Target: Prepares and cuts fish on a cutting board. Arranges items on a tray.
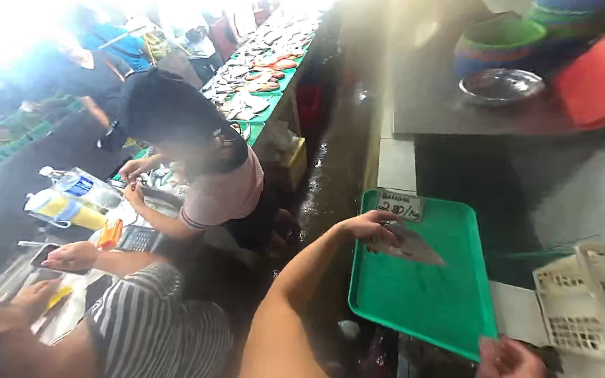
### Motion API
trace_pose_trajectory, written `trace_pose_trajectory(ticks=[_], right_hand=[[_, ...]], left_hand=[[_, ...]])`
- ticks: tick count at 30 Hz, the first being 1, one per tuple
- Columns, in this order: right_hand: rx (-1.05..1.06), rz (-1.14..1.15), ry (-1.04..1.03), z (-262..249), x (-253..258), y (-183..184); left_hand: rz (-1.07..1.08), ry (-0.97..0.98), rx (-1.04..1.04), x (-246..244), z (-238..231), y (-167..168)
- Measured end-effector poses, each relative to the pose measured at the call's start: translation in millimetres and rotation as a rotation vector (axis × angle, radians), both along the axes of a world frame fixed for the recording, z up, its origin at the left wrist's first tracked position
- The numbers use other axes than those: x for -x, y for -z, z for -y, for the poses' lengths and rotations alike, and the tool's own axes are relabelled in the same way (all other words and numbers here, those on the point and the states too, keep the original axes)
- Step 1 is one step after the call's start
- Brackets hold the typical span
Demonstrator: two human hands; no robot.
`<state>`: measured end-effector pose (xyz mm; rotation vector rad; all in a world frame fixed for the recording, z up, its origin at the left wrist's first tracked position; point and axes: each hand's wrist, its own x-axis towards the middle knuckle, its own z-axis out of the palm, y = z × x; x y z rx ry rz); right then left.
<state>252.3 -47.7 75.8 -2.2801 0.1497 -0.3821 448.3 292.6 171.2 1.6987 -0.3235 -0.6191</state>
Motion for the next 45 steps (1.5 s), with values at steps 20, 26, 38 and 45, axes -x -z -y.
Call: trace_pose_trajectory(ticks=[20, 26, 38, 45], right_hand=[[-0.085, -0.554, -0.022, -53, -325, 55], [-0.067, -0.608, 0.08, -6, -256, 67], [-0.097, -0.527, 0.047, -2, -239, 83], [-0.107, -0.476, -0.013, 8, -240, 90]], left_hand=[[-0.263, 0.161, -0.726, -240, -47, 13], [-0.31, 0.179, -1.223, -260, 25, 7], [-0.079, 0.024, -0.908, -263, 12, 58], [0.224, -0.655, -0.463, -171, -10, 107]])
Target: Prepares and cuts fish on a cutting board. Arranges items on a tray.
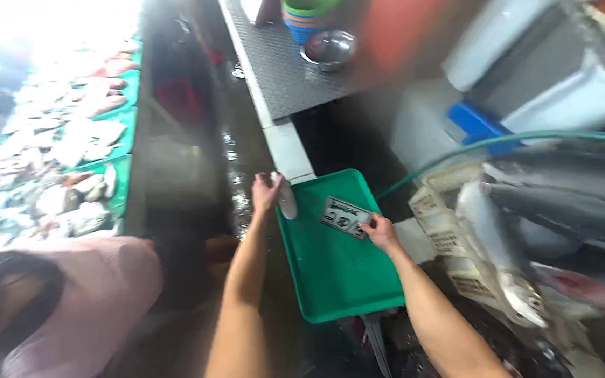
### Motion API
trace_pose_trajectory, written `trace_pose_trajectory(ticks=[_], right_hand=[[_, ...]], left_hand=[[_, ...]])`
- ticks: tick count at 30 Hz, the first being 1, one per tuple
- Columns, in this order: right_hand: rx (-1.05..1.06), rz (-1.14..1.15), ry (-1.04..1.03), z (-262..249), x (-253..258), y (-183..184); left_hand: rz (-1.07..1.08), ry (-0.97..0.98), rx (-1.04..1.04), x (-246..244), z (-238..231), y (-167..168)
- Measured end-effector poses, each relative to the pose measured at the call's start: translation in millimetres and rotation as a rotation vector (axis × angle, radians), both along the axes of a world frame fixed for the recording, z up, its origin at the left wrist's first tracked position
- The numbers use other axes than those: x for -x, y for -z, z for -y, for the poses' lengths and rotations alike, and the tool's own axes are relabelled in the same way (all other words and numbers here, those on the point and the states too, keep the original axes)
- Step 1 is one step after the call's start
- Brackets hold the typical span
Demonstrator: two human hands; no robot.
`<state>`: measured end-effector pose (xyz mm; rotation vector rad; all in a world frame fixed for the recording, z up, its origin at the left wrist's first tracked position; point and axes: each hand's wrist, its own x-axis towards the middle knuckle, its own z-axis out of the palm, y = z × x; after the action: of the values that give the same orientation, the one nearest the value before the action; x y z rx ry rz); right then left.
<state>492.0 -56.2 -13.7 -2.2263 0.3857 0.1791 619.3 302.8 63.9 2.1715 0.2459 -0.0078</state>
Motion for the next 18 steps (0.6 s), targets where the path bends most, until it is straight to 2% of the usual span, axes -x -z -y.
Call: trace_pose_trajectory(ticks=[3, 5, 8, 12, 15, 18], right_hand=[[0.018, -0.093, -0.006, 0, 3, -16], [0.077, -0.142, 0.023, -3, 17, -38], [0.143, -0.007, 0.039, -9, 60, -71], [0.106, 0.242, 0.022, -7, 159, -91], [0.117, 0.397, 0.054, -4, 262, -97], [0.149, 0.449, 0.136, 8, 371, -112]], left_hand=[[0.205, -0.11, 0.009, 69, 14, 40], [0.274, -0.079, 0.021, 132, 34, 49], [0.341, 0.043, 0.112, 232, 79, 52], [0.221, 0.339, 0.348, 336, 151, 23], [0.175, 0.698, 0.526, 382, 189, -15], [0.239, 0.901, 0.553, 418, 211, -41]])
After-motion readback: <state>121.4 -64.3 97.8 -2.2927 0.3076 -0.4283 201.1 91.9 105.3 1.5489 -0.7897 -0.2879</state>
